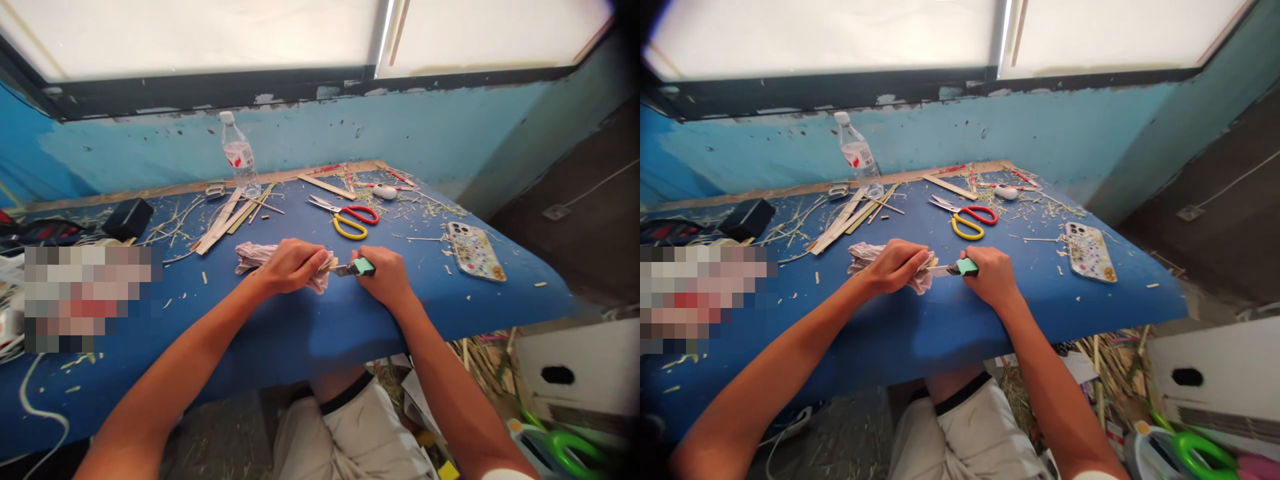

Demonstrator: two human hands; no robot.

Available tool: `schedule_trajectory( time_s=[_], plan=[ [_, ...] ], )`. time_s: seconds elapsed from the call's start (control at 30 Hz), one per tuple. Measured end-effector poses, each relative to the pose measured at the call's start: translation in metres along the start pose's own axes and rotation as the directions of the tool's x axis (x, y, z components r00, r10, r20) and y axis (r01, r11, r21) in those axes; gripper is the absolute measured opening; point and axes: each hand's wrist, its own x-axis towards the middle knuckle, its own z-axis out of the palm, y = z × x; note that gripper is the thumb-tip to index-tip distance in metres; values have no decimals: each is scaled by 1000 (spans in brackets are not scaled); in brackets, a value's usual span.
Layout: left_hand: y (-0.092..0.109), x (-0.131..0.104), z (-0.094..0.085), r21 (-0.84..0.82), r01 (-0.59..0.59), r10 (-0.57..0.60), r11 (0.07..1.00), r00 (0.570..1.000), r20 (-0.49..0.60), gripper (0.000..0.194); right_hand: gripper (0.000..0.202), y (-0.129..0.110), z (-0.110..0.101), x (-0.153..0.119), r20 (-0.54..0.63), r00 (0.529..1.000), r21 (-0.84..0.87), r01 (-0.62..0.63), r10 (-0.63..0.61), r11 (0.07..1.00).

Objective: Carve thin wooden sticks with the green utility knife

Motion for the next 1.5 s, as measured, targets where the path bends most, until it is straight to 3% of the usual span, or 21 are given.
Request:
schedule_trajectory(
  time_s=[0.1,0.23,0.47,0.57,0.63,0.7,0.8,0.9,0.97,1.5],
  plan=[
    [5,1,-8,13,-1,0,1000,997,74,38,27,1,1,1,-57,996,-43,-72,69,996],
    [10,0,-3,223,-14,-9,975,995,100,22,28,0,3,3,-97,979,-66,-187,180,980],
    [3,3,13,484,-32,15,875,999,39,26,37,-13,-13,10,-187,924,88,-323,334,942],
    [-2,3,6,497,46,-14,866,998,-68,24,41,-26,-29,14,-55,898,301,-401,435,865],
    [-6,1,2,458,107,-49,883,989,-137,22,43,-34,-35,16,117,902,425,-425,417,799],
    [-9,0,0,419,164,-93,893,979,-184,22,45,-42,-34,18,217,908,473,-418,357,775],
    [-11,-1,0,406,227,-132,885,960,-247,25,49,-49,-23,18,246,895,550,-444,371,707],
    [-11,-1,1,411,254,-138,876,947,-291,23,53,-57,-12,14,312,848,685,-513,428,517],
    [-10,-1,1,413,263,-143,872,944,-298,23,54,-63,-8,11,353,832,721,-533,428,443],
    [-6,1,7,445,266,-158,855,951,-264,15,51,-74,-4,8,358,827,702,-544,434,459]
  ],
)
